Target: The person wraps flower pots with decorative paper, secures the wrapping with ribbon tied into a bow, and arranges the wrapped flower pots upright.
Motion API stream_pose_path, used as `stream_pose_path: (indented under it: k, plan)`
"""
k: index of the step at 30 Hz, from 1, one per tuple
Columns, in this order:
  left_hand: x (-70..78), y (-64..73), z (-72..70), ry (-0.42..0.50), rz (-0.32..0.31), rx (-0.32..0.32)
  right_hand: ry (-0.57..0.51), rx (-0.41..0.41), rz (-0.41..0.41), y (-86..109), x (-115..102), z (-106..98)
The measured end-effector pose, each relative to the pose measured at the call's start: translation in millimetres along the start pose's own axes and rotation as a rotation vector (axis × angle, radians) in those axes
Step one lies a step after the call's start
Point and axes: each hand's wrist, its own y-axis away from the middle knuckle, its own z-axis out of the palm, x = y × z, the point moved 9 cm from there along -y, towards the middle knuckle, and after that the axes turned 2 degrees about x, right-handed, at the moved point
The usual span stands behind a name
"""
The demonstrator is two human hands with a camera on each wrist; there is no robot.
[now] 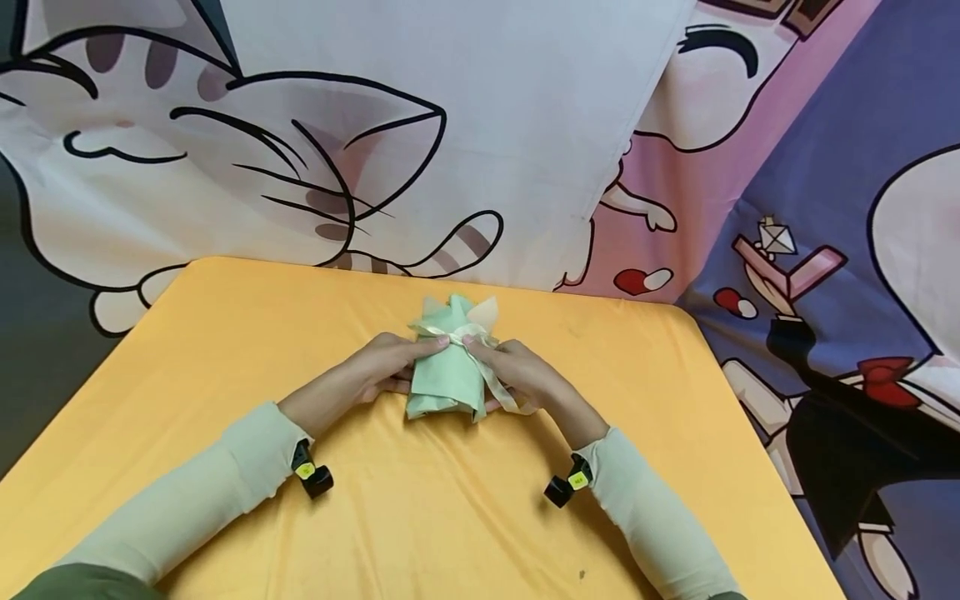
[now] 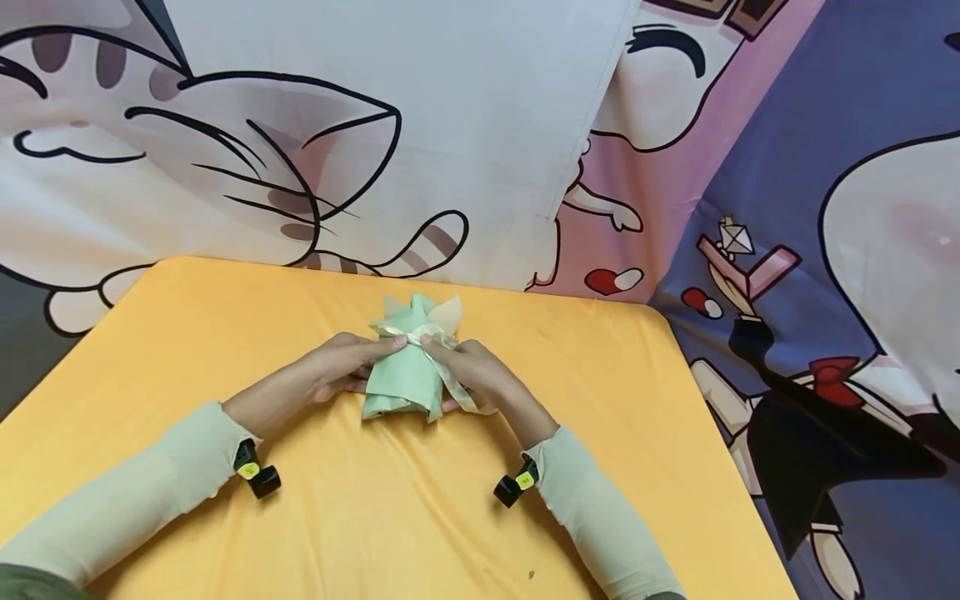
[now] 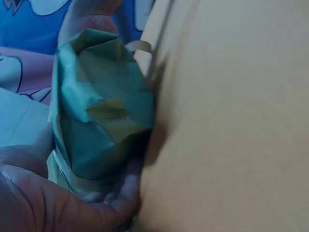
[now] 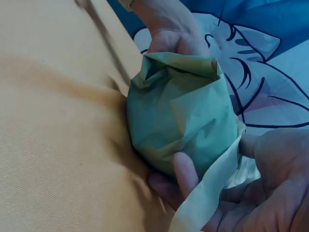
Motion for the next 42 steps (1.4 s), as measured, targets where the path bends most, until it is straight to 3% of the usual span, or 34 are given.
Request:
stream_pose_path:
  k: [3, 6, 12, 21, 25, 31, 35, 42]
  plan:
    - [2.8, 0.7, 2.8, 0.003, -0.028, -0.015, -0.006, -0.025, 0.003, 1.4, -1.5, 0.2]
    - [9.6, -0.7, 4.4, 0.03, 0.002, -0.024, -0.027, -0.048, -0.009, 3.6, -8.5, -0.2]
    - [32.6, -3.7, 0.1, 0.091, 0.143, 0.025, 0.02, -0.024, -0.115, 1.8, -28.3, -11.6]
    - [68.3, -14.3, -15.0, 0.052, 0.384, 0.189, 0.174, 0.137, -0.369, -8.5, -56.9, -35.2]
    - [82.4, -22.0, -17.4, -0.027, 0.496, 0.253, 0.165, 0.181, -0.431, -18.6, -61.8, -45.0]
    - [95.3, -37.2, -16.4, -0.121, 0.617, 0.271, 0.116, 0.215, -0.535, -34.0, -64.3, -52.0]
    - [95.4, -42.3, -17.7, -0.181, 0.647, 0.28, 0.116, 0.251, -0.555, -42.0, -59.5, -54.1]
    - [83.0, -38.9, -19.3, -0.195, 0.615, 0.268, 0.156, 0.241, -0.594, -38.5, -57.9, -49.2]
